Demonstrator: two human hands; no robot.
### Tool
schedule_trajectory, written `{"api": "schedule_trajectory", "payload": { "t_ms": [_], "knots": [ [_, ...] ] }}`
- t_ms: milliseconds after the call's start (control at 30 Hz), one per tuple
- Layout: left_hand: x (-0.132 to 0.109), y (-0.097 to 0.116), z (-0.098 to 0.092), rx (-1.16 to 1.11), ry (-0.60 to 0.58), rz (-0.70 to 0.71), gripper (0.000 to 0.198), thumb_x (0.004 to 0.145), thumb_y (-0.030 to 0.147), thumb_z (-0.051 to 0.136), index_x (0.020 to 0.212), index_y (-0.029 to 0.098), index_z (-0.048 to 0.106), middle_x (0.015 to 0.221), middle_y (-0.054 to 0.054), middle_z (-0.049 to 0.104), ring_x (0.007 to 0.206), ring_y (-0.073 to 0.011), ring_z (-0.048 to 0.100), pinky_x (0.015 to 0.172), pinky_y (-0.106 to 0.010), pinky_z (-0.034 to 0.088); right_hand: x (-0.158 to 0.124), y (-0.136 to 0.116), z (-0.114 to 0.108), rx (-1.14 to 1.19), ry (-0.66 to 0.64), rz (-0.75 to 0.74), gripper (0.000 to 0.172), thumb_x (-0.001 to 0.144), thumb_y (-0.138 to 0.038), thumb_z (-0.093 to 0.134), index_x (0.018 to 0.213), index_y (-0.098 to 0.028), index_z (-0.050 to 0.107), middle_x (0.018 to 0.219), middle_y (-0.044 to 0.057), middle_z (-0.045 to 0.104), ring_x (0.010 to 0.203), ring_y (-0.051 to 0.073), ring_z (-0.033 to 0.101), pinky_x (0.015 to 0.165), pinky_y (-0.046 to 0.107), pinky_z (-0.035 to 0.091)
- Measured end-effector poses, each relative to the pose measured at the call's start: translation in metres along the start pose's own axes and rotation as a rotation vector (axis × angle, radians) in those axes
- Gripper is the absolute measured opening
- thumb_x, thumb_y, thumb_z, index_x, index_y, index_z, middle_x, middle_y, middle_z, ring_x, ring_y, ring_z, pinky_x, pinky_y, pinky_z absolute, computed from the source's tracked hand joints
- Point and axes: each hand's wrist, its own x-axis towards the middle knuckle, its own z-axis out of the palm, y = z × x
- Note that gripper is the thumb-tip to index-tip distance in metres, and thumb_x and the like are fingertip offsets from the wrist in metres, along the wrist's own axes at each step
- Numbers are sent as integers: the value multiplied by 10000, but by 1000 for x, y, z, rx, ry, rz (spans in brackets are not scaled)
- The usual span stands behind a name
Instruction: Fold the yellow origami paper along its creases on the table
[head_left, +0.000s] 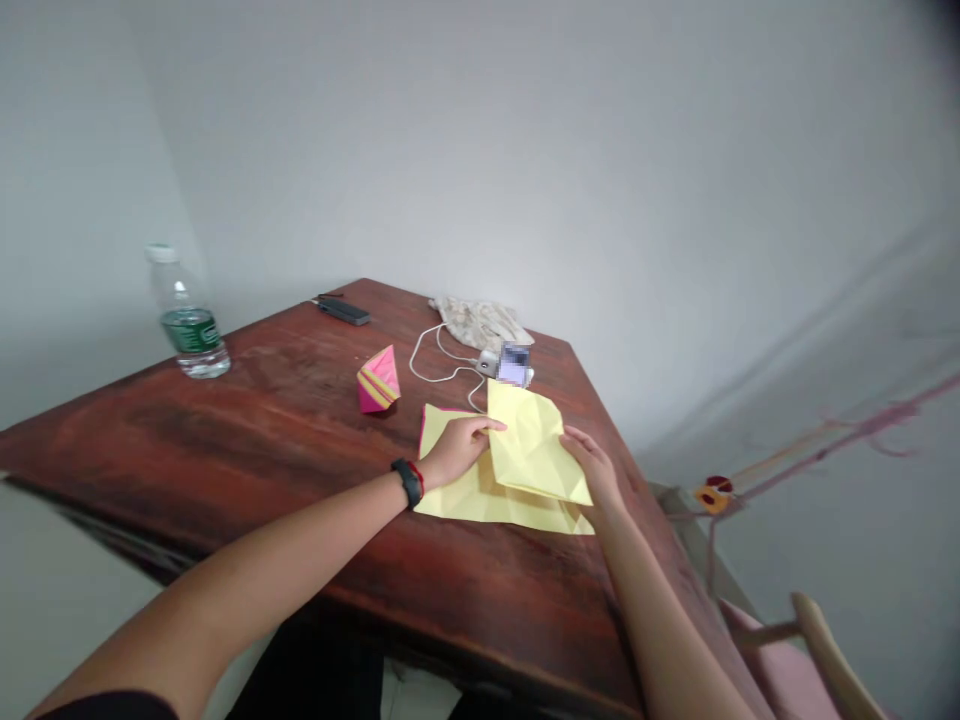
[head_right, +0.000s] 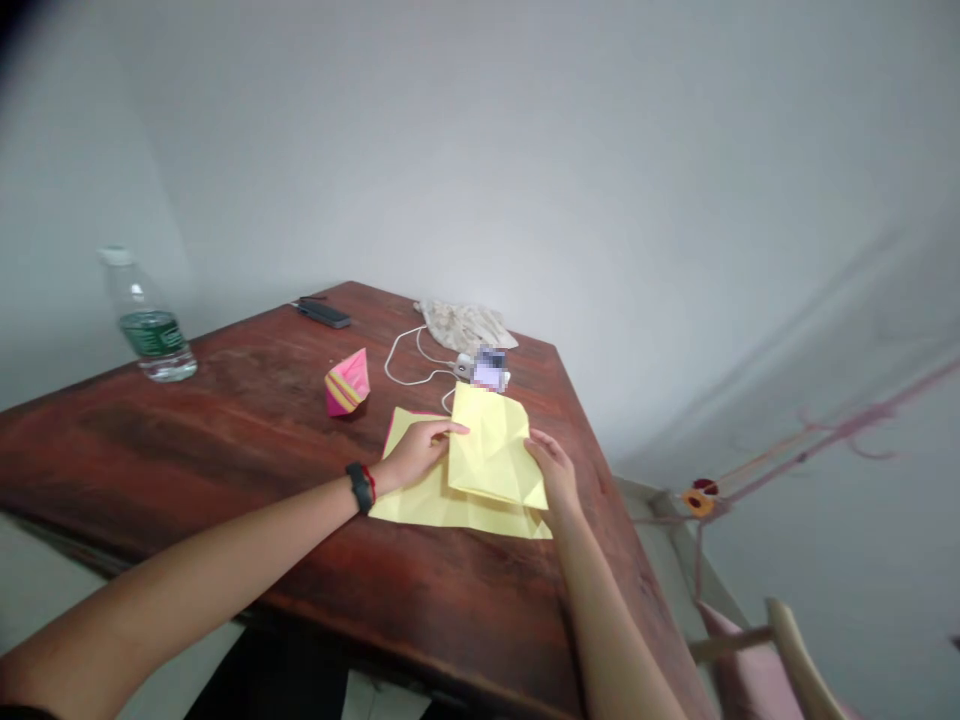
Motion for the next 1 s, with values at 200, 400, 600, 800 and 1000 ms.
{"api": "schedule_trajectory", "payload": {
  "t_ms": [200,400,600,800,1000],
  "knots": [
    [4,-2,0,-52,36,-61,271,854,104,576,1040,163,764,1124,-110,756,1034,-232,705,904,-346,551,8,4,1,146,-29,-19,339,608,-290,850,905,-199,716,816,8,746,658,153,688,592,235,570],
    [8,-2,-3,-149,50,-121,189,826,249,691,973,155,764,911,-103,769,815,-210,721,649,-259,553,0,3,7,161,-122,-114,487,634,-179,738,1106,-277,670,765,-32,722,588,121,672,540,212,545],
    [13,0,-9,-163,71,-187,356,815,506,705,853,153,671,840,-69,709,774,-194,712,516,-193,506,-11,-1,14,-33,-361,-178,541,721,-276,782,1238,-276,622,1036,40,741,745,165,727,690,305,598],
    [15,1,-11,-134,97,-201,448,778,599,707,825,164,610,814,-44,665,787,-203,721,526,-206,531,-7,2,17,-75,-346,-168,367,718,-342,817,1027,-163,735,947,92,759,820,209,735,683,284,586],
    [15,-3,-10,-193,113,-280,467,734,586,756,843,155,614,839,-50,669,769,-206,730,540,-213,550,-13,0,20,-9,-402,-125,354,697,-324,844,1002,-166,756,1008,96,759,818,209,737,627,250,590]
  ]
}}
